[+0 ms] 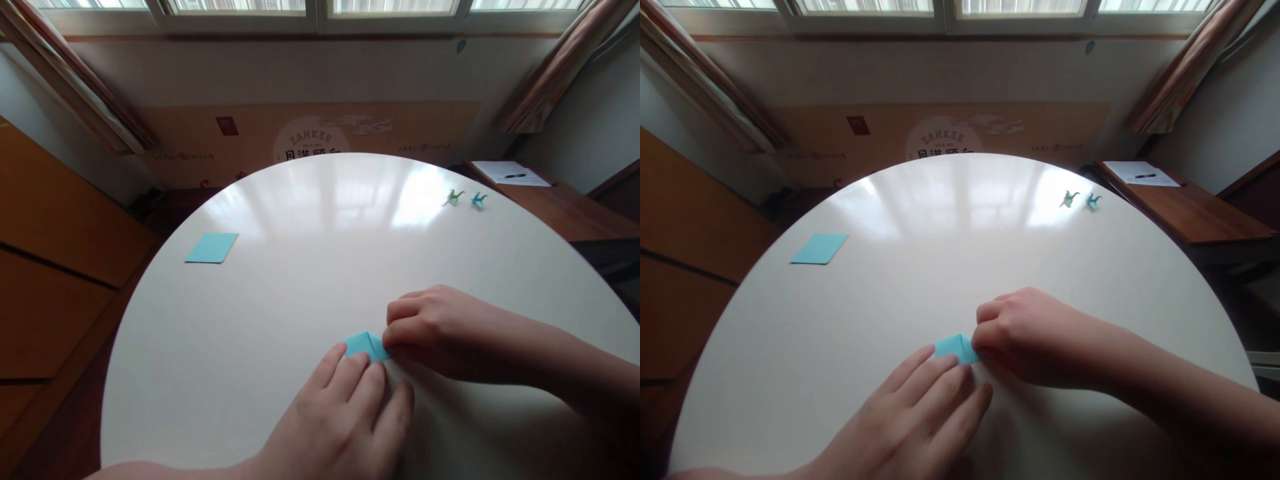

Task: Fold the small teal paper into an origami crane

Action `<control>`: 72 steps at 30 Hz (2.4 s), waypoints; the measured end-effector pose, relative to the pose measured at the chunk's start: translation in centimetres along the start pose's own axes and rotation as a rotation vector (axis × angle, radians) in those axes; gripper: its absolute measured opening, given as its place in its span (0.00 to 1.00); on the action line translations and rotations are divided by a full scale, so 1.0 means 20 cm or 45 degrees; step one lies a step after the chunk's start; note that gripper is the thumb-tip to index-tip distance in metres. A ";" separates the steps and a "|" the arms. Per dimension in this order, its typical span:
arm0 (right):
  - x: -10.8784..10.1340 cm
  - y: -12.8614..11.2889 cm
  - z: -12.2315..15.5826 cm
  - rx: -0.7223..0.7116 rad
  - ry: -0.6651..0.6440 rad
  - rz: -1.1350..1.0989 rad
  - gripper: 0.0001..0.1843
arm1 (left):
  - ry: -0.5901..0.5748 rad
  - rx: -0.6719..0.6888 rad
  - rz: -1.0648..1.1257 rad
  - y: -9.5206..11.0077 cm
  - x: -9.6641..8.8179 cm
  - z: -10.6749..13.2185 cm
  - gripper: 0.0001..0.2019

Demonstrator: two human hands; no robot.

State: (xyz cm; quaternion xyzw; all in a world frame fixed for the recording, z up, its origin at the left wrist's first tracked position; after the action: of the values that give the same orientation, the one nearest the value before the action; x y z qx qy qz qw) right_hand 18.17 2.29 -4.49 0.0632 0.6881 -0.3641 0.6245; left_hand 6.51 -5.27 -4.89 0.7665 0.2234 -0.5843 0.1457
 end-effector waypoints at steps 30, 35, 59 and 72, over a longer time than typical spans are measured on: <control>-0.04 0.05 -0.01 -0.024 0.245 -0.309 0.09 | -0.127 -0.035 0.070 -0.02 0.01 -0.02 0.24; 0.00 0.03 -0.01 -0.073 0.049 -0.215 0.10 | -0.142 -0.040 0.089 -0.02 0.00 -0.04 0.22; -0.01 0.00 0.05 0.011 -0.234 -0.099 0.11 | -0.261 -0.109 0.266 -0.16 -0.01 -0.05 0.22; 0.00 0.04 0.02 -0.028 -0.112 -0.240 0.09 | -0.511 -0.200 0.184 -0.16 0.01 -0.05 0.20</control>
State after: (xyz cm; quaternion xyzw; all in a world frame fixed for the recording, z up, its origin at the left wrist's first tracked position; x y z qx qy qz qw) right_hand 18.85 2.67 -4.73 -0.0249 0.6669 -0.4161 0.6176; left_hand 5.82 -2.01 -4.76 0.6351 0.1795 -0.6940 0.2879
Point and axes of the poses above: each hand's wrist, its own z-axis away from the middle knuckle, its own x-axis out of the palm, y = z × x, the point moved 7 cm from there along -z, towards the middle knuckle, and after that the axes turned 4 degrees about -z, right-handed, at the moved point
